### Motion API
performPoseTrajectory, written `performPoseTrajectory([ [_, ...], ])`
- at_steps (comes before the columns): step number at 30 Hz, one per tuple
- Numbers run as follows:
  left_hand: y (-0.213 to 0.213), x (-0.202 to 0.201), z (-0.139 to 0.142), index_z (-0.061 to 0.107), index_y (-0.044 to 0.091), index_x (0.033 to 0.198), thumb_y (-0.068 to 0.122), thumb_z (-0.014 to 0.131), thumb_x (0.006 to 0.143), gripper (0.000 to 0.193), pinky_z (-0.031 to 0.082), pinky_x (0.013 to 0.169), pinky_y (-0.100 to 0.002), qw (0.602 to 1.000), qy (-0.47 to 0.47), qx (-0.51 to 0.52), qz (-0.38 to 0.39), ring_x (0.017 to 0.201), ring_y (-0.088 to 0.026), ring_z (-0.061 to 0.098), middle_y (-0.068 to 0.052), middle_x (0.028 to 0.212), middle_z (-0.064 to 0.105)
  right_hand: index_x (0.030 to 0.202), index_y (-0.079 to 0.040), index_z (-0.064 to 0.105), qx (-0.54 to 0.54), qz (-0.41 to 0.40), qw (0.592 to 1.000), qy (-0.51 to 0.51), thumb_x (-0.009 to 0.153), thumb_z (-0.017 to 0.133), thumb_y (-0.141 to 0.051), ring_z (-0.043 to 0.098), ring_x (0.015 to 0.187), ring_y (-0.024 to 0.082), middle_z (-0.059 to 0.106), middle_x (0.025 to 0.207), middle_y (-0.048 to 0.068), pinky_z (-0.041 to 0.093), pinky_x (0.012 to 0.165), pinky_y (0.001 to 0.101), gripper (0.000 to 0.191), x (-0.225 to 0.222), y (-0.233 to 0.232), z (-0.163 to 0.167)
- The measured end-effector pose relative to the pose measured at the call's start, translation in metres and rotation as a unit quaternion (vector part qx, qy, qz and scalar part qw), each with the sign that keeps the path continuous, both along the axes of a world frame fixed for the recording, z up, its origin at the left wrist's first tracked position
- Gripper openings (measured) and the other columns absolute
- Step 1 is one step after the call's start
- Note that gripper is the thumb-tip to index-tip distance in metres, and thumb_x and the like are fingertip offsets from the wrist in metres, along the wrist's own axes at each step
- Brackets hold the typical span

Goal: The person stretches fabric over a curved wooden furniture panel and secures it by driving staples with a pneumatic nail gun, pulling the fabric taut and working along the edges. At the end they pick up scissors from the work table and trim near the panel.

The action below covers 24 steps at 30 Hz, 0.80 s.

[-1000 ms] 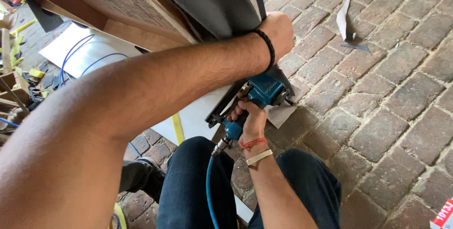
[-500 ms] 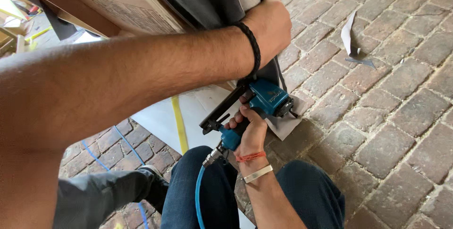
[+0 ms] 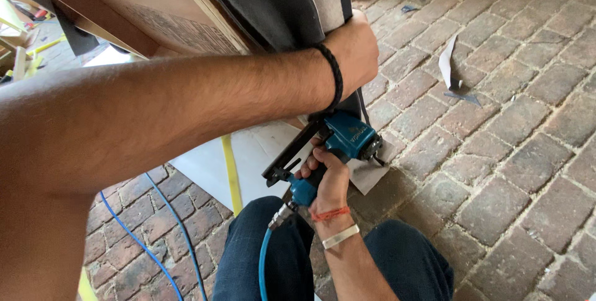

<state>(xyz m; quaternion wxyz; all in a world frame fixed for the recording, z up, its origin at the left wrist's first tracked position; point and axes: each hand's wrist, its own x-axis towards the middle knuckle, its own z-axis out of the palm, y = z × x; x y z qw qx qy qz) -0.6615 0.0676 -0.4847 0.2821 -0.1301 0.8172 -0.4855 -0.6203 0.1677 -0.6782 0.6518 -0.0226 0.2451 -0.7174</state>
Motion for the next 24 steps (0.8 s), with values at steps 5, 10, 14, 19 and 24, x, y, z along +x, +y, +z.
performPoseTrajectory([
  [5, 0.014, 0.023, 0.042, 0.081, 0.021, 0.098, 0.035, 0.066, 0.088, 0.023, 0.033, 0.103, -0.048, 0.992, 0.052, -0.108, -0.044, 0.100, -0.024, 0.066, -0.002, 0.094, 0.078, 0.104, -0.003, 0.068, 0.022, -0.020, 0.999, 0.039, 0.085, 0.058, -0.007, 0.052, 0.054, 0.019, 0.051, 0.064, 0.003, 0.050, 0.056, 0.0367, 0.022, 0.004, -0.001, 0.016],
  [10, 0.018, 0.030, 0.063, 0.080, 0.024, 0.090, 0.040, 0.070, 0.082, 0.021, 0.038, 0.090, -0.041, 0.991, 0.047, -0.110, -0.066, 0.095, -0.020, 0.065, 0.002, 0.085, 0.076, 0.105, -0.006, 0.068, 0.026, -0.001, 1.000, 0.004, 0.087, 0.058, -0.010, 0.052, 0.055, 0.017, 0.050, 0.064, 0.002, 0.051, 0.058, 0.0360, 0.021, 0.003, 0.001, 0.030],
  [14, 0.015, 0.026, 0.065, 0.080, 0.023, 0.087, 0.041, 0.072, 0.080, 0.020, 0.040, 0.086, -0.038, 0.995, 0.032, -0.084, -0.050, 0.091, -0.019, 0.067, 0.002, 0.084, 0.076, 0.103, -0.005, 0.068, 0.036, -0.013, 0.999, 0.034, 0.086, 0.058, -0.009, 0.051, 0.054, 0.018, 0.050, 0.063, 0.002, 0.050, 0.057, 0.0364, 0.019, 0.007, 0.003, 0.041],
  [19, 0.011, 0.027, 0.069, 0.078, 0.024, 0.082, 0.036, 0.071, 0.085, 0.014, 0.040, 0.085, -0.039, 0.995, 0.052, -0.048, -0.074, 0.085, -0.019, 0.068, 0.003, 0.082, 0.076, 0.102, -0.005, 0.067, 0.007, -0.002, 1.000, 0.021, 0.088, 0.057, -0.009, 0.052, 0.055, 0.017, 0.051, 0.063, 0.001, 0.051, 0.057, 0.0360, 0.017, 0.007, 0.006, 0.059],
  [24, 0.011, 0.026, 0.071, 0.078, 0.023, 0.084, 0.039, 0.072, 0.081, 0.018, 0.040, 0.082, -0.037, 0.995, 0.037, -0.063, -0.066, 0.086, -0.018, 0.068, 0.002, 0.083, 0.076, 0.102, -0.005, 0.068, 0.034, -0.013, 0.997, 0.074, 0.088, 0.057, -0.008, 0.051, 0.055, 0.017, 0.050, 0.063, 0.001, 0.051, 0.058, 0.0372, 0.018, 0.012, 0.011, 0.076],
])
